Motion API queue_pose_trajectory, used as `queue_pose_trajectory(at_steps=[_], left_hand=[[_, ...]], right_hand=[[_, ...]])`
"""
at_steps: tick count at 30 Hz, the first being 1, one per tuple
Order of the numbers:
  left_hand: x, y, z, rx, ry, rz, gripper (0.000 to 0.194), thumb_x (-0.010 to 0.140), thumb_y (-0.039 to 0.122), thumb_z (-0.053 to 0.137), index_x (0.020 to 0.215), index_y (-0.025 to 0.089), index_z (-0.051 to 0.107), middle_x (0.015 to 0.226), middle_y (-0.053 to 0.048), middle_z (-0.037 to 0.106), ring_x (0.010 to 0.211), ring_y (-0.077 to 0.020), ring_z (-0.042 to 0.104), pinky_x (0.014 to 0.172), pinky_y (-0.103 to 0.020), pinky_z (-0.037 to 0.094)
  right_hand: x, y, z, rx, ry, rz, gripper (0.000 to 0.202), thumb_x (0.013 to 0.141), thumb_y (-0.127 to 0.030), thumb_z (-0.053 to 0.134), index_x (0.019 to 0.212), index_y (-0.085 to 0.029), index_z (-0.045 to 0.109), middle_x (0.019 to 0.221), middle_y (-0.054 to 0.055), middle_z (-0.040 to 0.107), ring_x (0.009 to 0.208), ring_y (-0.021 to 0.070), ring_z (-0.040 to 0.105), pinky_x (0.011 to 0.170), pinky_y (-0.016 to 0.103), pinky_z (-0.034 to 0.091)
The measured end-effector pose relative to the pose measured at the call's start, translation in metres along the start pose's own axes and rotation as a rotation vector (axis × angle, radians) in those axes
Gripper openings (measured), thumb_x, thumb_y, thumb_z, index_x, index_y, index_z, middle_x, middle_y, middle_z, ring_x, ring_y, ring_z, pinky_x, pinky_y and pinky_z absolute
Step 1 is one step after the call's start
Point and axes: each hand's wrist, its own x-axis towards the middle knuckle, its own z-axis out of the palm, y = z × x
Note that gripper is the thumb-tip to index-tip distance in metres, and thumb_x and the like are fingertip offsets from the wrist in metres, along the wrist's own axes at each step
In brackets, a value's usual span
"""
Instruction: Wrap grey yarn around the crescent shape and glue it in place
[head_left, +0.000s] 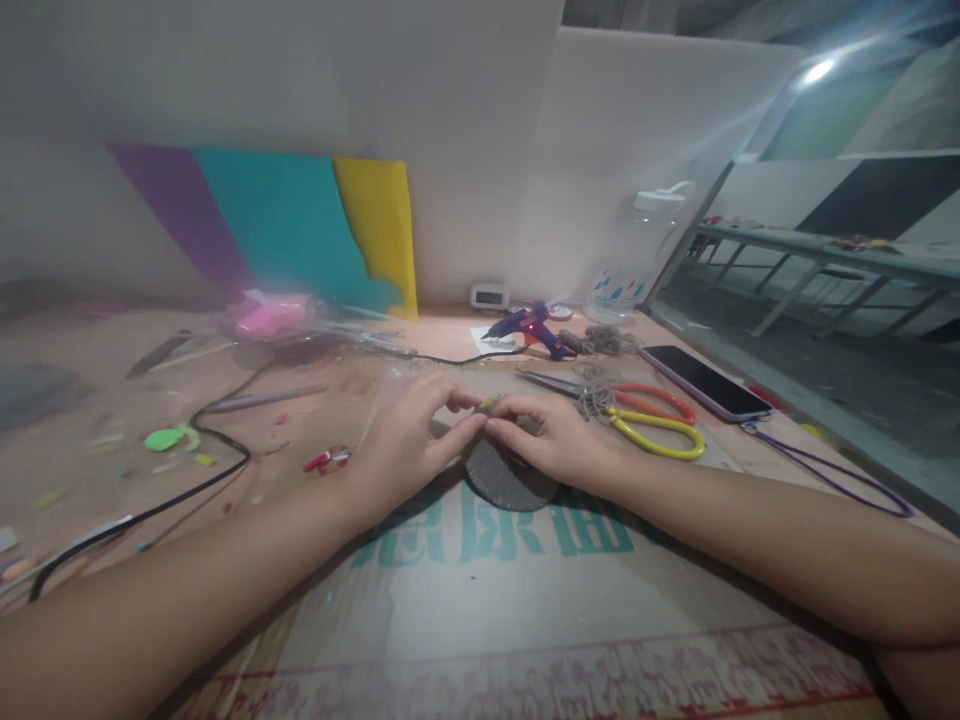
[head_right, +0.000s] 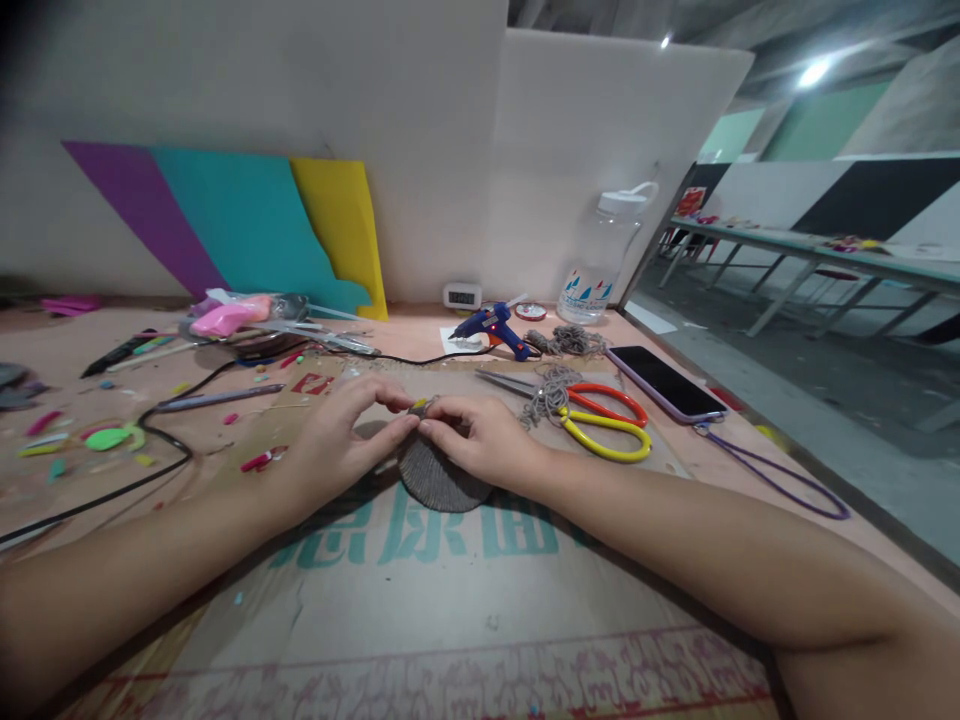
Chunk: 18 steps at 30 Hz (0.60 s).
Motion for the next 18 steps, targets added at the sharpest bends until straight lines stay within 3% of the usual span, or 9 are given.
queue_pose_trajectory(at_steps=[8, 13, 18], left_hand=[[0.0014, 0.0008, -0.0016, -0.024, -0.042, -0.033, 0.010, 0.092, 0.028, 0.059, 0.087, 0.019, 0.062, 0.087, -0.002, 0.067, 0.085, -0.0171, 0.062, 0.078, -0.030, 0.046], [0.0016, 0.0019, -0.0007, -0.062, -0.083, -0.173, 0.021, 0.091, 0.035, 0.058, 0.104, 0.019, 0.061, 0.093, -0.003, 0.067, 0.087, -0.0176, 0.062, 0.078, -0.030, 0.047], [0.0023, 0.0040, -0.0013, -0.074, -0.191, -0.226, 0.026, 0.092, 0.039, 0.054, 0.077, 0.018, 0.059, 0.071, 0.001, 0.060, 0.068, -0.0150, 0.056, 0.062, -0.027, 0.042]], right_hand=[[0.0002, -0.0006, -0.0004, 0.007, -0.009, 0.007, 0.018, 0.089, -0.023, 0.055, 0.077, -0.016, 0.066, 0.072, 0.002, 0.068, 0.066, 0.0130, 0.060, 0.062, 0.022, 0.044], [0.0019, -0.0044, -0.0020, 0.133, -0.031, 0.204, 0.022, 0.090, -0.028, 0.055, 0.071, -0.017, 0.061, 0.060, -0.002, 0.061, 0.054, 0.0107, 0.053, 0.053, 0.021, 0.040], [0.0037, -0.0057, -0.0031, 0.171, -0.003, 0.251, 0.023, 0.089, -0.030, 0.056, 0.070, -0.017, 0.059, 0.059, -0.003, 0.059, 0.053, 0.0099, 0.050, 0.054, 0.022, 0.039]])
